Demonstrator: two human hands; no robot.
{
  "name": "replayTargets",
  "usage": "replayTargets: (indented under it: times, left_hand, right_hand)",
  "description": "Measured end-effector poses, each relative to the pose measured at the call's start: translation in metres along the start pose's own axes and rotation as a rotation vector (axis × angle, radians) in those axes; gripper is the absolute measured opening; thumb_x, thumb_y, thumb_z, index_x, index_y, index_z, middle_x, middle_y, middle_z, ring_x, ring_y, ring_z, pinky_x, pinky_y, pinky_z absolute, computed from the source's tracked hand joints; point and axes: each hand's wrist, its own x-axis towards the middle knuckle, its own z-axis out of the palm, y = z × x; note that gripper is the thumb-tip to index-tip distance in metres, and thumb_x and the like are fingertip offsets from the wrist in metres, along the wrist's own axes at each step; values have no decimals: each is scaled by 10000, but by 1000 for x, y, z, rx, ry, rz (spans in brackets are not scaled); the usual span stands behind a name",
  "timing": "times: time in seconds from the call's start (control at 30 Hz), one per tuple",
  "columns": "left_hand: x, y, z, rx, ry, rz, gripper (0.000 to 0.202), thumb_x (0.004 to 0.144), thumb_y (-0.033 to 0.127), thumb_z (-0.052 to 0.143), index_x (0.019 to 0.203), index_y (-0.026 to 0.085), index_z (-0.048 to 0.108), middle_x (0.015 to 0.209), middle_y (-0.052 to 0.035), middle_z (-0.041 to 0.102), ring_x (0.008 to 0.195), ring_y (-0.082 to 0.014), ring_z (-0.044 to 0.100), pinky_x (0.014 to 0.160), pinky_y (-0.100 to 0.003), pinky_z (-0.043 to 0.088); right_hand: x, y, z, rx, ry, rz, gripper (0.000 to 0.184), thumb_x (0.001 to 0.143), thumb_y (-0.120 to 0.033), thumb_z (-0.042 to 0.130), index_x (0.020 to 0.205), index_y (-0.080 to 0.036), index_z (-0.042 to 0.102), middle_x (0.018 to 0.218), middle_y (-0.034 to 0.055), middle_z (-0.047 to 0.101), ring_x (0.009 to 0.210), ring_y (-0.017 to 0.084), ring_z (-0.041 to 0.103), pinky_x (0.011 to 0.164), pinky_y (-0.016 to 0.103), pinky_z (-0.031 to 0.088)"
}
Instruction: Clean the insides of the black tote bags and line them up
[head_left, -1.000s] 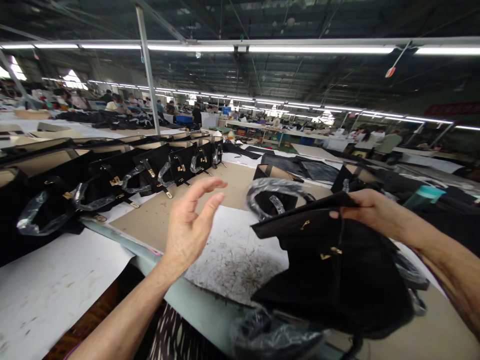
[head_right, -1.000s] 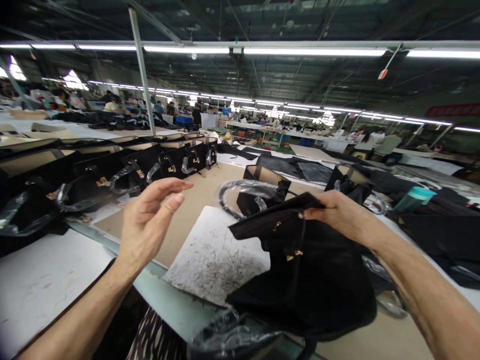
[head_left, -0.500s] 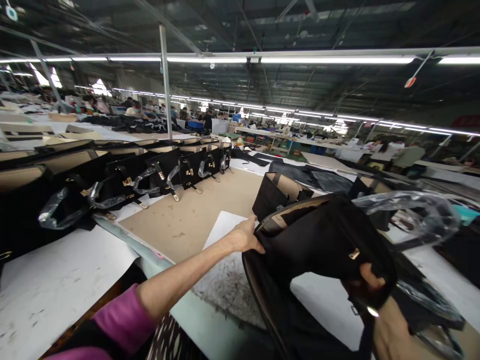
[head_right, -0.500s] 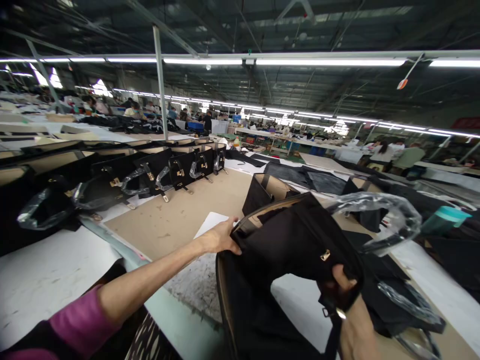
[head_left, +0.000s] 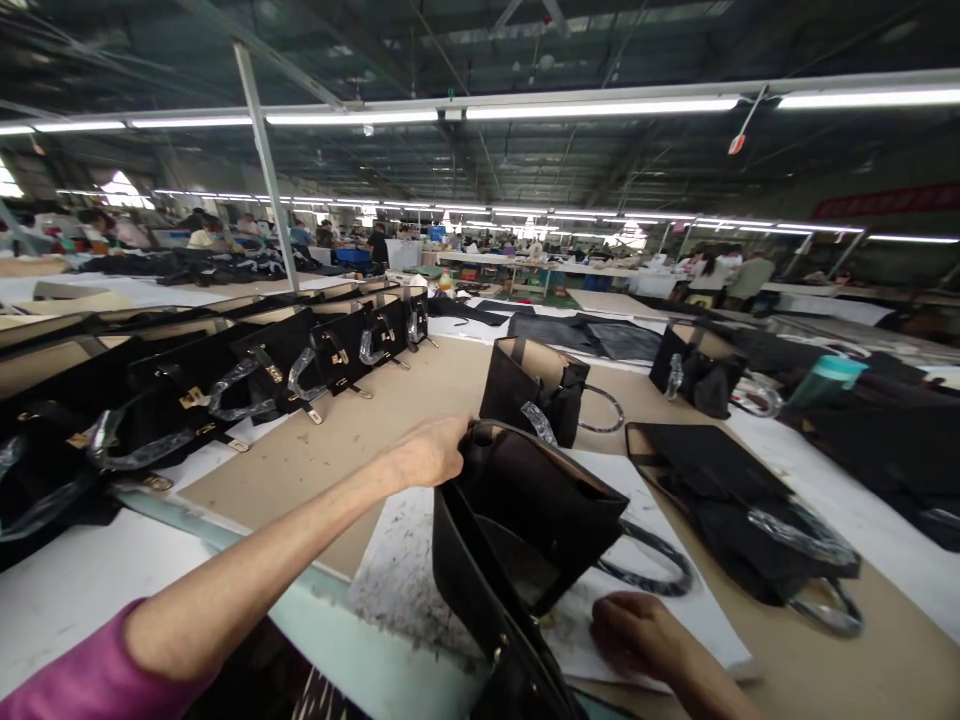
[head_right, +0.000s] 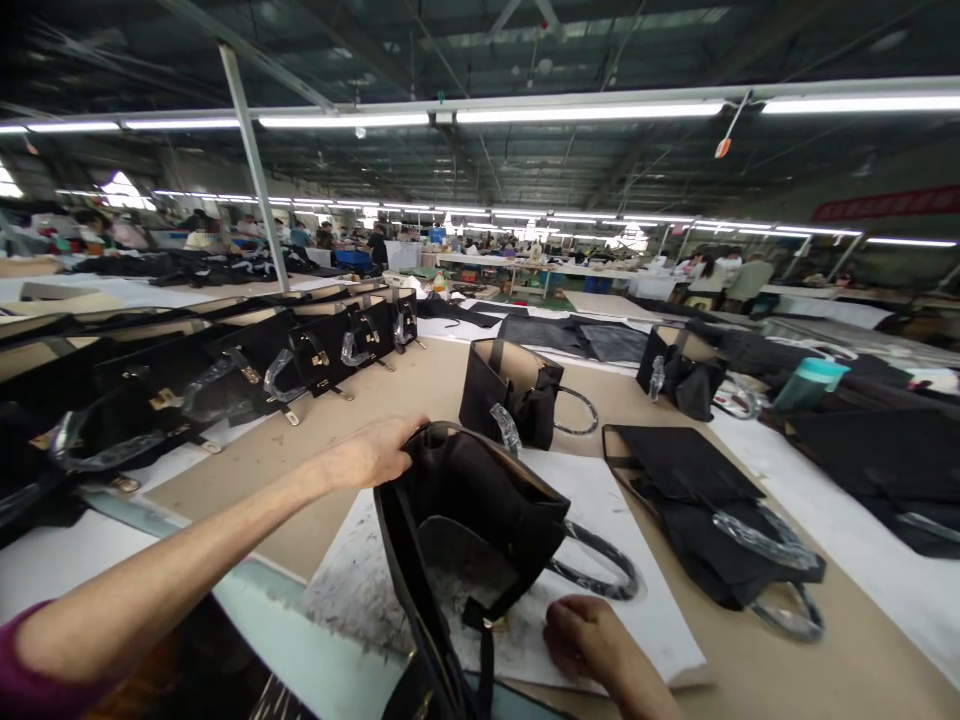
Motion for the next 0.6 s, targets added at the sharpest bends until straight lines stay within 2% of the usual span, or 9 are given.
replayTargets:
  times: [0.07,0.13,0.23,0.33,0.4,0.47,0.53,0.6]
  left_hand:
    - [-3,5,6,78,57,26,628,623,53,432,1221,217,335,952,-67,594,895,-222,555,731,-295,427]
    - [-5,10,10,109,110,141,704,635,42,441,1276,244,228,1148,-69,503,1015,-215,498,825,-309,402]
    - [-5,15,10,137,175,367,616,652,110,536,1209,254,315,1357,-36,248,1171,-219,342,925,-318,344]
    - [-2,17,8,188,183,442,460,633,277,637,1042,207,439,1368,-47,214,1179,-243,315,910,-339,356]
    - [1,17,7,234,188,407,398,627,364,642,939,183,473,1330,-67,290,1129,-254,375,847,-339,393]
    - [4,19,6,290,186,351,347,635,419,622,844,173,495,1257,-71,390,1036,-256,460,756,-326,418]
    - [9,22,6,334,173,313,306,652,441,597,757,167,510,1160,-60,474,920,-239,526,668,-299,414]
    - [16,25,8,349,174,293,274,662,425,586,702,163,519,1078,-49,520,843,-220,552,618,-278,390]
  right_hand:
    - [-18,-6,-13,40,49,39,363,744,-473,354,605,-174,506,566,34,560,539,153,543,486,233,422]
    - [-36,-21,-27,-7,168,48,371,752,-502,369,665,-181,533,635,36,582,627,166,556,513,222,435]
    - [-52,-46,-45,-157,438,30,363,739,-543,402,828,-223,548,792,35,605,744,197,564,537,231,449]
    - [-46,-61,-54,-295,682,-157,423,701,-514,486,1022,-240,500,1081,47,536,924,231,521,712,292,447]
    - [-33,-66,-57,-322,693,-268,502,700,-481,506,1131,-234,433,1189,60,464,1032,244,458,818,338,403]
    - [-19,-70,-58,-289,606,-293,524,716,-443,506,1182,-237,382,1183,62,470,1046,232,447,842,349,383]
    - [-7,-75,-57,-257,507,-266,490,728,-413,504,1175,-250,389,1074,49,541,958,215,498,789,335,403]
    - [1,-81,-56,-264,466,-232,423,735,-394,497,1131,-259,435,917,31,589,834,206,533,717,321,412]
